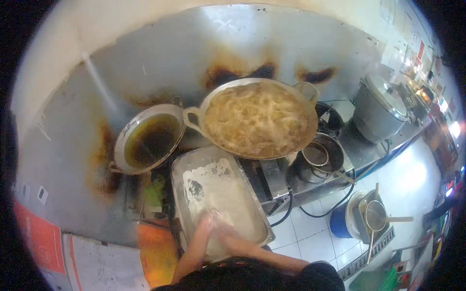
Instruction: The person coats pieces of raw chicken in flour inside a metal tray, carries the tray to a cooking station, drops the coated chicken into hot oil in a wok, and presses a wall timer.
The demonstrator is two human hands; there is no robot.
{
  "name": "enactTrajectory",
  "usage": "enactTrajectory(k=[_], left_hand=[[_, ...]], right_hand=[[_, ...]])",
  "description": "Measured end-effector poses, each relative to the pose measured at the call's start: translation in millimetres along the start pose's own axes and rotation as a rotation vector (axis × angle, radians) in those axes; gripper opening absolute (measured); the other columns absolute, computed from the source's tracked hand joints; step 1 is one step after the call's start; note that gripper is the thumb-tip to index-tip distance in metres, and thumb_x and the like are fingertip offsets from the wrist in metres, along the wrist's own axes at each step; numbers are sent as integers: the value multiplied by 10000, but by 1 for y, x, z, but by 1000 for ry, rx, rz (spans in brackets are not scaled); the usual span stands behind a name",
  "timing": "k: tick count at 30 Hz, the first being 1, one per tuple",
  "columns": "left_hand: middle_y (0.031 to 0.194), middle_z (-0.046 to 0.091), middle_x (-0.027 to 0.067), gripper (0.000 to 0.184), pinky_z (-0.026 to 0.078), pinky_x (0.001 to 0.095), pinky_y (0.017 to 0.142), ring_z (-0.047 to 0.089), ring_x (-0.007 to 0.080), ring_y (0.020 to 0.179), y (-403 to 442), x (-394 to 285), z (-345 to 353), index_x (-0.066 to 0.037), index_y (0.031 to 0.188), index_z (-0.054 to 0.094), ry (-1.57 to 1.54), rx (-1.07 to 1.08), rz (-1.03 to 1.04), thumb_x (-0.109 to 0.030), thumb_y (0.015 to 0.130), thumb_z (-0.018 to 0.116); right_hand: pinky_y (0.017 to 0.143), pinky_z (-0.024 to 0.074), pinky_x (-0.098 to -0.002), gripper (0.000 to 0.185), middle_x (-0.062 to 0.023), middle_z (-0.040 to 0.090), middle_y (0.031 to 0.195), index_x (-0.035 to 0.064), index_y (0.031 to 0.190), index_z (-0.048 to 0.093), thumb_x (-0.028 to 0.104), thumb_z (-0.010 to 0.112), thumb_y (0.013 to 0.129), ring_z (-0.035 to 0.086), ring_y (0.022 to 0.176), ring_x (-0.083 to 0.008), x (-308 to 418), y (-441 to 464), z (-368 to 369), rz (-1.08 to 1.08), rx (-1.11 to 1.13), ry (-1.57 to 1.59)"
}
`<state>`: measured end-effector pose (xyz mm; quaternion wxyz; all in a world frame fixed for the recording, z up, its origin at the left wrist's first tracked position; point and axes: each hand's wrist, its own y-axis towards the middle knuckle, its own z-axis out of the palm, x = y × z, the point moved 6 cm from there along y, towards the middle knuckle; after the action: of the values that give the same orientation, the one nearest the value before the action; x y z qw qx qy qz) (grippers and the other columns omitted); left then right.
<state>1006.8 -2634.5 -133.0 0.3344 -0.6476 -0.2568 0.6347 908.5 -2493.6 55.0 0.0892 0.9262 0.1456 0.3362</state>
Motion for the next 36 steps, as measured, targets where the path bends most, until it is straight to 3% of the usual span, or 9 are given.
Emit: enactTrajectory(k=[3,8,12,18,25,28,31,33,36], left_hand=[[977,655,92,372,511,364,594,604,173,741,1,-6,-11,-81,1088,620,-794,314,-247,-350,1038,368],[992,660,84,281,532,379,643,625,223,791,-60,-44,10,-87,1140,611,97,40,377,-291,1009,469],[962,647,69,262,538,378,729,627,232,851,-105,-8,34,-77,1177,593,-653,385,-92,-251,1006,496],[938,602,13,222,496,269,782,588,155,920,-122,29,13,-71,1160,596,-133,-116,402,-206,1012,500],[991,615,10,211,489,274,646,586,100,819,-150,8,2,-70,1121,623,315,214,261,-204,1008,506],[1031,634,39,235,503,324,733,608,140,918,-124,56,16,-42,1122,632,-387,410,153,-190,995,502],[1044,648,69,282,488,361,822,604,167,979,-200,12,1,-3,1148,622,194,387,890,-196,976,511],[1017,659,91,314,460,372,885,598,178,980,-230,14,-6,13,1153,631,-180,473,384,-191,972,476],[849,663,111,333,491,413,645,643,268,760,-204,58,0,13,1067,633,389,496,664,-213,1021,393]], right_hand=[[1074,400,-465,579,-252,485,1419,24,1465,377,241,585,970,465,1314,-439,0,-33,24,126,248,420],[881,529,-365,670,-220,580,1294,17,1392,468,324,753,869,636,1070,-292,11,3,-25,413,-19,473],[799,543,-339,457,-177,675,1094,12,1238,613,243,744,866,672,914,-245,1,37,-29,339,39,381],[711,533,-311,148,-126,717,857,12,967,734,76,694,839,680,756,-193,-24,42,-12,327,137,373],[742,518,-283,155,-117,736,870,10,969,742,89,697,843,688,802,-159,0,51,-10,295,93,312],[753,522,-291,145,-123,741,886,7,960,741,80,682,849,696,811,-173,14,47,-8,308,96,281],[744,545,-316,158,-162,738,903,2,951,744,90,702,827,717,812,-223,35,40,-15,301,57,336],[746,549,-329,158,-166,737,899,-7,943,737,87,686,826,720,803,-249,52,34,-21,347,108,247],[758,540,-331,160,-161,733,896,-6,953,732,95,696,834,720,813,-244,62,15,-24,336,109,224]])
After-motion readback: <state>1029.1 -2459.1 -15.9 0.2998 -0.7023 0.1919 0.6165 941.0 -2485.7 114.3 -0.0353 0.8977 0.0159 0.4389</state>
